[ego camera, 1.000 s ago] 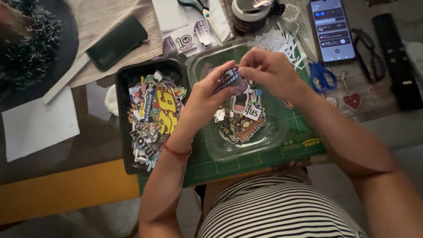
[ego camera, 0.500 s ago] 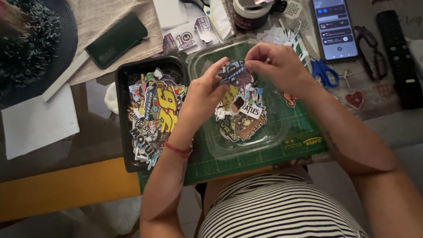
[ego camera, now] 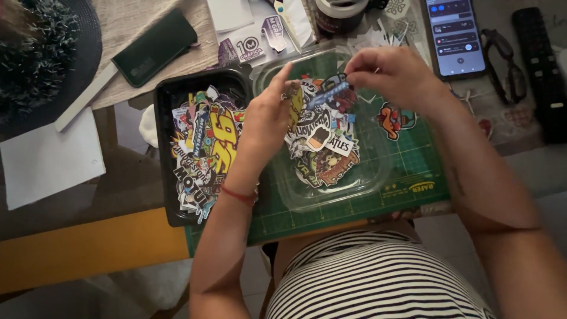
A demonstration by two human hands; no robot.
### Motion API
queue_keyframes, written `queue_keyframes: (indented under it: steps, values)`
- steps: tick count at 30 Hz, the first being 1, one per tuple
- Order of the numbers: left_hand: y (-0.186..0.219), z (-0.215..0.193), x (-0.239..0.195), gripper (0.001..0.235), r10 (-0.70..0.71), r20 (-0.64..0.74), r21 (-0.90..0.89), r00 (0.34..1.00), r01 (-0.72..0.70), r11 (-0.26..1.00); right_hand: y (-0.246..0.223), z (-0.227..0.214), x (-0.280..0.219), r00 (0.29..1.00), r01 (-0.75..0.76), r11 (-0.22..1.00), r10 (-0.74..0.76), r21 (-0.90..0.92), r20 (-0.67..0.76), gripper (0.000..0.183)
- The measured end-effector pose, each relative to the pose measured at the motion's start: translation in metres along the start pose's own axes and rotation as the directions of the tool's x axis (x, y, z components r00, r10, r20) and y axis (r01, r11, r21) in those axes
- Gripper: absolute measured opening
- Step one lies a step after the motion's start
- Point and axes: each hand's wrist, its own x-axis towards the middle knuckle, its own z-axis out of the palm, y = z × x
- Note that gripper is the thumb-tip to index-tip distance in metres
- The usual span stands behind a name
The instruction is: Sorting and transferring various stickers from a black tray into a clear plastic container on a workspace.
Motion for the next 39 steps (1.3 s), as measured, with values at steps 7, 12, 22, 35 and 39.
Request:
queue_keyframes:
  steps: [7, 12, 22, 35, 39]
  values:
    - [0.009, -0.005, 0.0, 0.07, 0.018, -0.01, 0.079, 1.0, -0.017, 0.997, 0.03, 0.019, 0.008, 0.97, 0.221, 0.923, -0.241, -0.314, -0.029, 0.026]
    - [0.016, -0.008, 0.001, 0.076, -0.013, -0.063, 0.142, 0.998, 0.022, 0.99, 0.04, 0.021, 0.012, 0.919, 0.314, 0.85, -0.383, -0.422, -0.088, 0.027]
    - [0.023, -0.012, -0.004, 0.056, 0.027, -0.109, 0.074, 0.994, -0.019, 0.997, 0.028, 0.013, 0.004, 0.816, 0.368, 0.855, -0.485, -0.365, -0.314, 0.025]
    - [0.037, -0.018, -0.006, 0.016, 0.054, -0.096, 0.127, 0.994, -0.042, 0.991, 0.012, 0.016, -0.002, 0.841, 0.465, 0.859, -0.504, -0.212, -0.196, 0.028]
    - [0.039, -0.017, -0.006, 0.027, -0.003, -0.086, 0.186, 0.996, 0.019, 0.982, 0.016, 0.017, 0.0, 0.836, 0.469, 0.851, -0.514, -0.238, -0.19, 0.027]
